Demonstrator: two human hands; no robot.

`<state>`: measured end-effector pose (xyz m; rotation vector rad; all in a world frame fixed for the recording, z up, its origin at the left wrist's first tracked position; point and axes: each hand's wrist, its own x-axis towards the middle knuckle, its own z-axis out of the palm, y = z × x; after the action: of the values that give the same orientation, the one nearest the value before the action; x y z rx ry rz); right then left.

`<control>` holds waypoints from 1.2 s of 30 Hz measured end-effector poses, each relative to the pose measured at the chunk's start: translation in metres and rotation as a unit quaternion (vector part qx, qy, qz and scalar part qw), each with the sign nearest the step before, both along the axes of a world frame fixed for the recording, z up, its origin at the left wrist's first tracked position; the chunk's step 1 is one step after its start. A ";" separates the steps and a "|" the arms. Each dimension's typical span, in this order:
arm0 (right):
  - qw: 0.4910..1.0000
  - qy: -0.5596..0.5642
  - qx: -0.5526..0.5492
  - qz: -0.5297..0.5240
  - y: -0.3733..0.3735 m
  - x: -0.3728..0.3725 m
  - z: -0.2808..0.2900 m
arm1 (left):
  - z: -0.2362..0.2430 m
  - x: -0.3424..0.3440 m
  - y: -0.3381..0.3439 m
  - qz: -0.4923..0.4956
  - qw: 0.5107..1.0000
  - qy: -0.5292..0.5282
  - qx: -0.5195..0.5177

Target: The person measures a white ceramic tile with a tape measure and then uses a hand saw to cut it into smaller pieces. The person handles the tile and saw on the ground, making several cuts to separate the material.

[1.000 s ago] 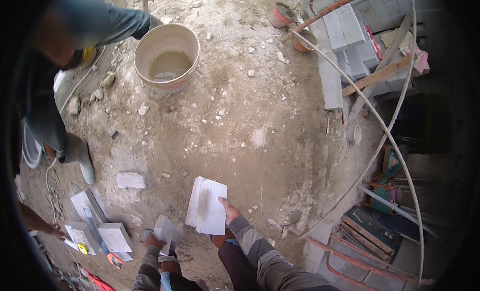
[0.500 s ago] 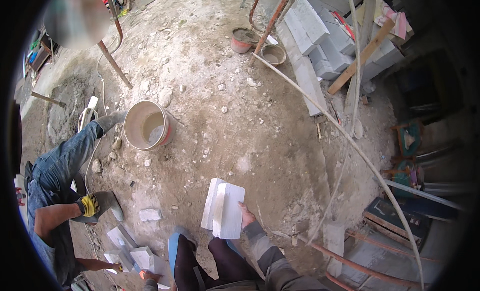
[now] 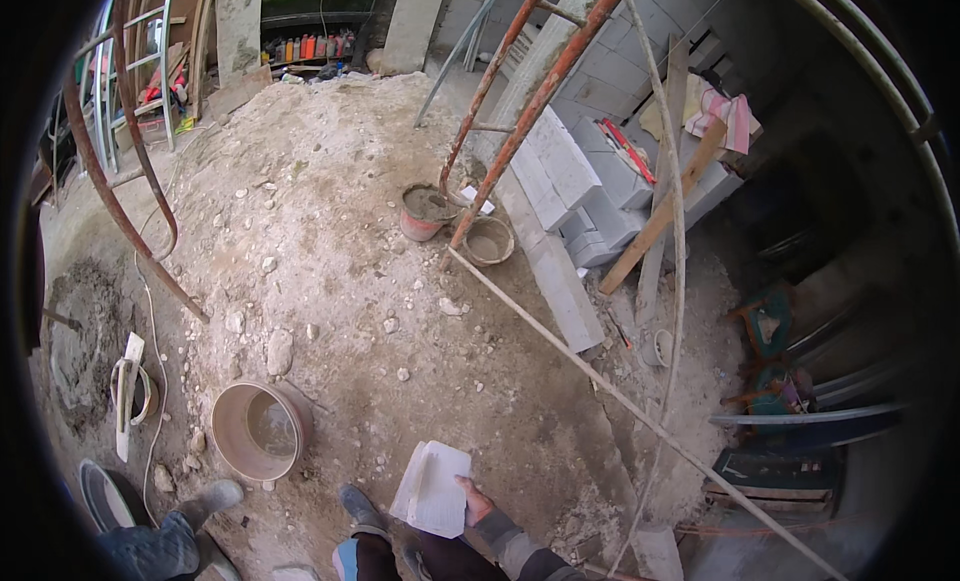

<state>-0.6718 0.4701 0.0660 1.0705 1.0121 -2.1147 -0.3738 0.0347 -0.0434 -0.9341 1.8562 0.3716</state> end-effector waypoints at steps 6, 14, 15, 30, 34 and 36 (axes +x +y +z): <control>0.999 -0.008 0.022 -0.025 -0.025 -0.125 -0.021 | 0.015 -0.072 0.001 -0.027 1.000 -0.013 0.000; 0.997 -0.081 0.006 0.021 -0.047 -0.267 -0.045 | 0.074 -0.045 0.004 -0.206 0.965 0.143 -0.076; 0.997 -0.072 0.025 0.032 -0.043 -0.283 -0.058 | 0.078 -0.070 0.018 -0.082 0.991 0.060 -0.082; 0.986 -0.081 0.126 0.071 -0.005 -0.500 -0.198 | 0.025 -0.514 0.050 -0.066 0.978 0.200 -0.002; 0.953 -0.074 0.254 0.150 -0.001 -0.557 -0.236 | -0.058 -0.640 0.099 -0.052 0.964 0.253 0.059; 0.931 -0.076 0.326 0.149 0.027 -0.586 -0.294 | -0.090 -0.727 0.134 -0.016 0.969 0.219 0.116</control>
<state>-1.2577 0.4969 -0.2283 1.2523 1.7361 -1.4479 -1.1011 0.1689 -0.1333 -0.6977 2.1629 0.8099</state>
